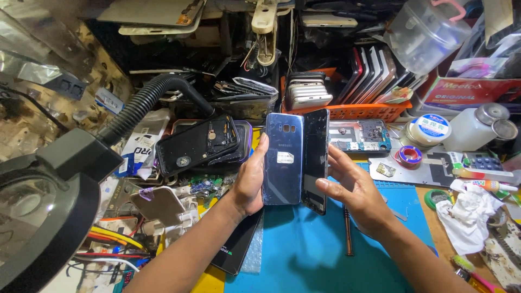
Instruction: Disassembling a smartphone to remove and inspect internal components on a repair bench.
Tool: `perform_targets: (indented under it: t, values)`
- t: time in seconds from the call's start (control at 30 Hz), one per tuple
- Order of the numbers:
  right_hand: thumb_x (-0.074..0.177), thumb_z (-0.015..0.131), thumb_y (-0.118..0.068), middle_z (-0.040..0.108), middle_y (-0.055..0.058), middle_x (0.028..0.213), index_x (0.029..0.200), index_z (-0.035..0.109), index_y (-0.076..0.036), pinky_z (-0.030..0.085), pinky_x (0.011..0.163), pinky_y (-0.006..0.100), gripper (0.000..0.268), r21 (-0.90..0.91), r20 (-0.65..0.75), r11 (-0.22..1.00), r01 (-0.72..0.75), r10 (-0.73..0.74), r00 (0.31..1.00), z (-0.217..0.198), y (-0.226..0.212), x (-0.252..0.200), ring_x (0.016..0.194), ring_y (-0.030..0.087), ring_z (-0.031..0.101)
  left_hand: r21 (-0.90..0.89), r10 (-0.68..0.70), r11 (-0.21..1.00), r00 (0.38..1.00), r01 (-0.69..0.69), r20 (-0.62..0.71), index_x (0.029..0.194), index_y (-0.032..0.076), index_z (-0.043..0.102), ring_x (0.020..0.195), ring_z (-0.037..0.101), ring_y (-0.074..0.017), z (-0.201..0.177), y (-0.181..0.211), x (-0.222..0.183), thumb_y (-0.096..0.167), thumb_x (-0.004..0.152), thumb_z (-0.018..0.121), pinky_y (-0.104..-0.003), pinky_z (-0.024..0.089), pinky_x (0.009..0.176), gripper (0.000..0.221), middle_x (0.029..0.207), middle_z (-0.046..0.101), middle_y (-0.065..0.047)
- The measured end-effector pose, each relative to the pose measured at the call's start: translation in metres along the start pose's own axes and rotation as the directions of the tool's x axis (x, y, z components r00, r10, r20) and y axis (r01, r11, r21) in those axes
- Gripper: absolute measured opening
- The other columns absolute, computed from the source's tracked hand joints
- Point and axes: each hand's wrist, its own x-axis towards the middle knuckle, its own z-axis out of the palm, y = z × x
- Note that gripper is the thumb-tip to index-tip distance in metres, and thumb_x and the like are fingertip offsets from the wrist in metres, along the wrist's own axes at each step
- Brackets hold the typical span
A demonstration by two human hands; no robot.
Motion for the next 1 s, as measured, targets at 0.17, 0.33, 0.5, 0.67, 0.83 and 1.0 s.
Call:
perform_targets:
  t: [0.17, 0.33, 0.5, 0.67, 0.83, 1.0]
  values:
    - [0.066, 0.075, -0.045, 0.047, 0.029, 0.155, 0.161, 0.036, -0.019, 0.042, 0.106, 0.072, 0.106, -0.01, 0.001, 1.0, 0.015, -0.015, 1.0, 0.0, -0.001, 0.001, 0.137, 0.054, 0.051, 0.015, -0.014, 1.0, 1.0, 0.015, -0.023, 0.132, 0.015, 0.059, 0.116, 0.067, -0.0306, 0.008, 0.003, -0.004, 0.057, 0.104, 0.039, -0.049, 0.058, 0.096, 0.054, 0.125, 0.071, -0.015]
    - [0.064, 0.077, -0.046, 0.048, 0.029, 0.154, 0.161, 0.037, -0.018, 0.043, 0.104, 0.072, 0.109, -0.036, 0.007, 0.998, 0.059, -0.059, 0.998, 0.005, -0.011, -0.002, 0.136, 0.055, 0.052, 0.051, -0.027, 0.998, 0.999, 0.03, -0.041, 0.134, 0.015, 0.058, 0.121, 0.065, -0.0327, 0.015, 0.005, -0.003, 0.059, 0.102, 0.039, -0.051, 0.056, 0.1, 0.057, 0.131, 0.069, -0.015]
    - [0.064, 0.081, -0.044, 0.048, 0.028, 0.154, 0.159, 0.041, -0.017, 0.053, 0.098, 0.065, 0.106, -0.069, -0.013, 0.993, 0.09, -0.092, 0.996, 0.014, -0.014, -0.007, 0.126, 0.053, 0.06, 0.087, -0.028, 0.996, 0.999, 0.03, -0.023, 0.142, 0.017, 0.052, 0.129, 0.061, -0.0338, 0.021, 0.002, -0.002, 0.062, 0.1, 0.036, -0.052, 0.052, 0.105, 0.064, 0.141, 0.064, -0.015]
    - [0.064, 0.082, -0.043, 0.047, 0.026, 0.154, 0.159, 0.04, -0.018, 0.056, 0.095, 0.06, 0.107, -0.072, -0.02, 0.99, 0.12, -0.122, 0.992, 0.015, -0.013, -0.006, 0.123, 0.049, 0.062, 0.112, -0.047, 0.993, 0.999, 0.049, -0.023, 0.144, 0.017, 0.051, 0.131, 0.061, -0.0352, 0.03, 0.006, -0.007, 0.064, 0.099, 0.035, -0.053, 0.052, 0.105, 0.067, 0.144, 0.063, -0.016]
    - [0.065, 0.084, -0.04, 0.047, 0.025, 0.153, 0.158, 0.042, -0.017, 0.058, 0.092, 0.057, 0.105, -0.081, -0.029, 0.987, 0.139, -0.142, 0.989, 0.017, -0.008, -0.003, 0.119, 0.047, 0.064, 0.134, -0.026, 0.991, 1.0, 0.027, -0.008, 0.143, 0.014, 0.054, 0.128, 0.063, -0.0338, 0.021, -0.003, -0.001, 0.065, 0.1, 0.036, -0.048, 0.053, 0.103, 0.069, 0.14, 0.065, -0.019]
    - [0.08, 0.079, -0.03, 0.047, 0.008, 0.148, 0.148, 0.052, -0.018, 0.073, 0.072, 0.027, 0.074, -0.311, 0.083, 0.881, 0.356, -0.348, 0.934, 0.021, -0.02, -0.012, 0.098, 0.015, 0.064, 0.13, -0.033, 0.991, 0.999, 0.027, 0.043, 0.135, 0.01, 0.068, 0.092, 0.072, -0.0244, -0.002, -0.025, 0.018, 0.067, 0.096, 0.031, -0.043, 0.061, 0.089, 0.078, 0.108, 0.075, -0.016]
